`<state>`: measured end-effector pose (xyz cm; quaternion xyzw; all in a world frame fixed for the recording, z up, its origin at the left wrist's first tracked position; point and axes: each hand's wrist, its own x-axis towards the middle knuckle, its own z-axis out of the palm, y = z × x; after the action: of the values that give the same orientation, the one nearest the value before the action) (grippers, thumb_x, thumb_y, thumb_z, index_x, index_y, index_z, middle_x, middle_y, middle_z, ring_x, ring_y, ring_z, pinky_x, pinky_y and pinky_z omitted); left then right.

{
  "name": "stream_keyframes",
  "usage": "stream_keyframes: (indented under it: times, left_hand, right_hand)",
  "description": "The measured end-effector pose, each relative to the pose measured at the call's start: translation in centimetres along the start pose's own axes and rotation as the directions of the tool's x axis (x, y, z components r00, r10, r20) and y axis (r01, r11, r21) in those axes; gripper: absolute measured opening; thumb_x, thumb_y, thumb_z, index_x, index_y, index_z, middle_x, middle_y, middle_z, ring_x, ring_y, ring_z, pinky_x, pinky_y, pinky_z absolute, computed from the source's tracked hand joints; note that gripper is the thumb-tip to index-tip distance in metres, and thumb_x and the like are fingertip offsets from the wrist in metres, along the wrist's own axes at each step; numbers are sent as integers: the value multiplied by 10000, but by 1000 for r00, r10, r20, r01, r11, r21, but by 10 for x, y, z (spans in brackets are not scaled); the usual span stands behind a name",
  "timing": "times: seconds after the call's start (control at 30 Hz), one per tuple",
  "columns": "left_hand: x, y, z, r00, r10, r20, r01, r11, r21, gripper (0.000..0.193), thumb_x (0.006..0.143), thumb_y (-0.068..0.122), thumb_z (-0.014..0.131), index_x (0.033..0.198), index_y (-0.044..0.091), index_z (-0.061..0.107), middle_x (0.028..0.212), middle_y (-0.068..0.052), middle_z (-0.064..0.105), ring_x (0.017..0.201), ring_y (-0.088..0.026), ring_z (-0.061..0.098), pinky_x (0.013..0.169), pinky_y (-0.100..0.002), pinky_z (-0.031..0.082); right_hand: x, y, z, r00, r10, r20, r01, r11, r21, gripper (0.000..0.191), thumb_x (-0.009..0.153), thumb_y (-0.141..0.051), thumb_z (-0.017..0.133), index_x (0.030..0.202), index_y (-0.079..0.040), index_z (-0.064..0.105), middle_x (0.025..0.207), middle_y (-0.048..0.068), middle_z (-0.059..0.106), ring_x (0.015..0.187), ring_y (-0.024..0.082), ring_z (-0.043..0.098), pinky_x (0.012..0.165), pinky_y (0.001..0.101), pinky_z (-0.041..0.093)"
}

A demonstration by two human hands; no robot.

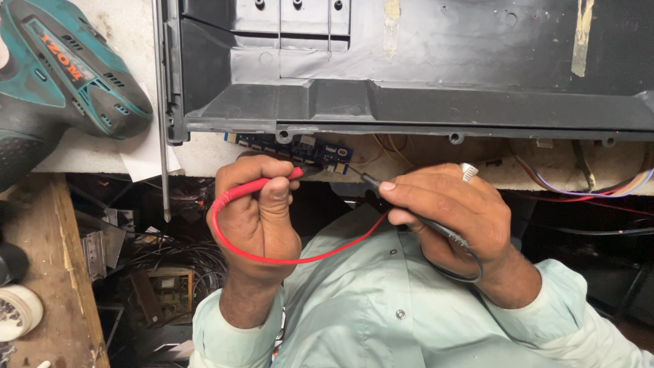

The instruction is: The person holds multimeter probes in both hands and touches them to the connection points of LED light strips mounted inside a black plastic TV backlight panel, making the LEDs light up as each strip is tested. The person then moves the probes to a small circuit board at the edge of the panel and continues probing its components.

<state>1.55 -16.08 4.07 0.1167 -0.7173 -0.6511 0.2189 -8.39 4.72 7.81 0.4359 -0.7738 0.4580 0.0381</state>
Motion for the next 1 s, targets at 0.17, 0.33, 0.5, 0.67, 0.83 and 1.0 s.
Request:
stream_keyframes:
  times: [0.17,0.33,0.5,0.67,0.83,1.0]
  left_hand:
    - [0,1,0,1000,11,7,-11,1000,9,149,1159,126,573,1241,6,542,1013,-84,634,825,-91,604,760,-202,508]
    - [1,2,-2,997,75,28,-76,996,34,167,1157,150,587,1209,-3,545,1012,-106,662,852,-120,657,800,-217,556]
    - [5,0,-6,991,132,-12,-132,991,14,171,1158,166,592,1230,16,553,1029,-117,686,853,-137,677,787,-225,573]
    - [17,-7,-16,971,240,-1,-240,969,54,163,1138,144,600,1184,-4,551,1014,-126,692,848,-202,707,762,-269,589]
    - [23,-9,-24,968,247,37,-249,967,60,136,1124,103,631,1182,-7,578,1000,-127,693,803,-213,716,709,-272,588]
    - [25,-11,-26,966,256,46,-259,963,71,135,1108,91,644,1174,-6,577,993,-118,697,795,-209,714,701,-270,584]
  right_hand:
    - [1,1,-1,1000,-7,12,7,1000,2,233,925,-96,781,1121,0,698,980,130,746,904,262,756,768,337,580]
    - [3,-1,1,1000,-7,20,8,999,-43,230,901,-52,796,1100,5,698,953,138,731,875,275,739,755,347,570]
    - [7,-5,8,999,14,31,-11,995,-99,230,887,-21,793,1091,4,689,940,140,721,873,288,736,765,354,565]
    - [9,-8,22,995,99,17,-96,986,-139,185,889,-41,781,1050,-8,695,917,131,719,860,279,737,778,350,571]
    - [8,-8,31,994,112,6,-109,980,-167,171,905,-47,773,1036,17,684,919,139,725,860,272,742,780,342,575]
    - [9,-7,31,992,126,8,-123,978,-170,168,911,-53,771,1043,11,688,926,136,728,858,264,741,748,317,570]
